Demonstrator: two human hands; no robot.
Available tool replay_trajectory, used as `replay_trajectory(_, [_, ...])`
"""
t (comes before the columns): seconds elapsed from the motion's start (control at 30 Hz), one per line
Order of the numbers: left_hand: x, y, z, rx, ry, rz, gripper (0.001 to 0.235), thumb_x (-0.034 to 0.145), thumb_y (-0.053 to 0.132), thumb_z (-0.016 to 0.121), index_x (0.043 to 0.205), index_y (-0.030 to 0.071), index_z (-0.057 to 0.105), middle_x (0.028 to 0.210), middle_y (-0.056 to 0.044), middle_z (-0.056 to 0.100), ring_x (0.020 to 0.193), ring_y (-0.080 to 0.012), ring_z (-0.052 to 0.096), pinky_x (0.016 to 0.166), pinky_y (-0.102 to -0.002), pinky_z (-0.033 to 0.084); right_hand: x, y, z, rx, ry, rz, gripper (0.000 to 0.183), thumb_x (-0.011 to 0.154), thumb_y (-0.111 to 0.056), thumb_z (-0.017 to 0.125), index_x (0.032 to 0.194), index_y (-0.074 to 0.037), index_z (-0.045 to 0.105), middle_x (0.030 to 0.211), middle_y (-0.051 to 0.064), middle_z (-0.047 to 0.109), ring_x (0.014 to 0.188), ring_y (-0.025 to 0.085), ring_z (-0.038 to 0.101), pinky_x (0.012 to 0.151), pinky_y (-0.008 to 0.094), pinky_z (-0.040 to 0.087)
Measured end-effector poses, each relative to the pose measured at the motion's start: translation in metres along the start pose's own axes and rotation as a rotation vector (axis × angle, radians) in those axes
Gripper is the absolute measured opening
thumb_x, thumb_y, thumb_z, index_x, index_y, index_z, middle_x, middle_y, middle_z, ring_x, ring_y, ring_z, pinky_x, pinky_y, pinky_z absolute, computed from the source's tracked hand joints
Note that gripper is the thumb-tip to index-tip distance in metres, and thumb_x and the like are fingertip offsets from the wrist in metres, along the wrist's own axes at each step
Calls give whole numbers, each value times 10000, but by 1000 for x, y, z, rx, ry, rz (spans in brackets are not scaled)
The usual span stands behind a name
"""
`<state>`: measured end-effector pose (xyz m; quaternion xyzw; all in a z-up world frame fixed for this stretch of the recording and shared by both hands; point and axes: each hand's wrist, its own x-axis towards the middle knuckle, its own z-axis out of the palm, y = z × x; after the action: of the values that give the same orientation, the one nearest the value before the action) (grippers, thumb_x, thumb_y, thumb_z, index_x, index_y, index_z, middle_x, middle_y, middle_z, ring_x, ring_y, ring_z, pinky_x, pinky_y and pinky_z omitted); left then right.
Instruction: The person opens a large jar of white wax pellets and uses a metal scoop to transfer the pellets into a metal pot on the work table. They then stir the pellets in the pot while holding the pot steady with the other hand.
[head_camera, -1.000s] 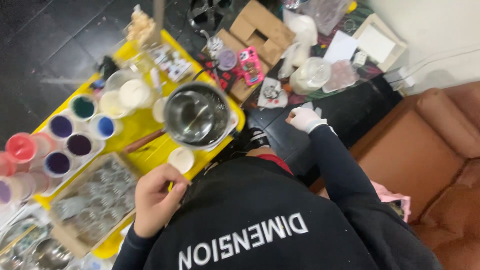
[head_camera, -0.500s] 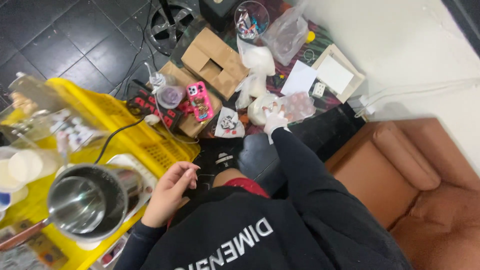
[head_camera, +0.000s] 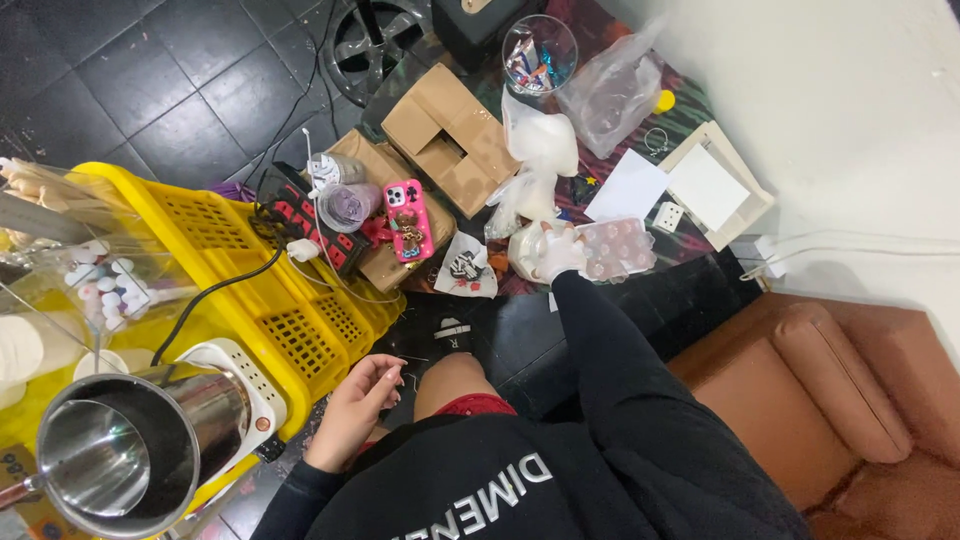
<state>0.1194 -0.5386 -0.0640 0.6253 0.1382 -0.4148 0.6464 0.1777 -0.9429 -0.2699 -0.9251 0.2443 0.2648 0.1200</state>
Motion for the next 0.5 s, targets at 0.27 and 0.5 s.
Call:
replay_trajectory(0.27, [17,-23,0,11,19,-2,262,1012,206,580,1218,55,637,930,11,619,778,-75,579,712,-220,477,-2,-8,-19,-25,-74,-19,1079,593,-404,947,1514,-273,400,1493,237,365,1328,488,433,1087,524,422])
replay_trajectory(0.5, [42,-28,10,62,57,-32,261,990,230,617,1202,80,645,929,19,634,792,-74,603,715,-224,515,-10,-9,-8,-171,20,-231,1051,597,-408,934,1492,-205,422,1476,274,383,1270,493,477,1059,521,439])
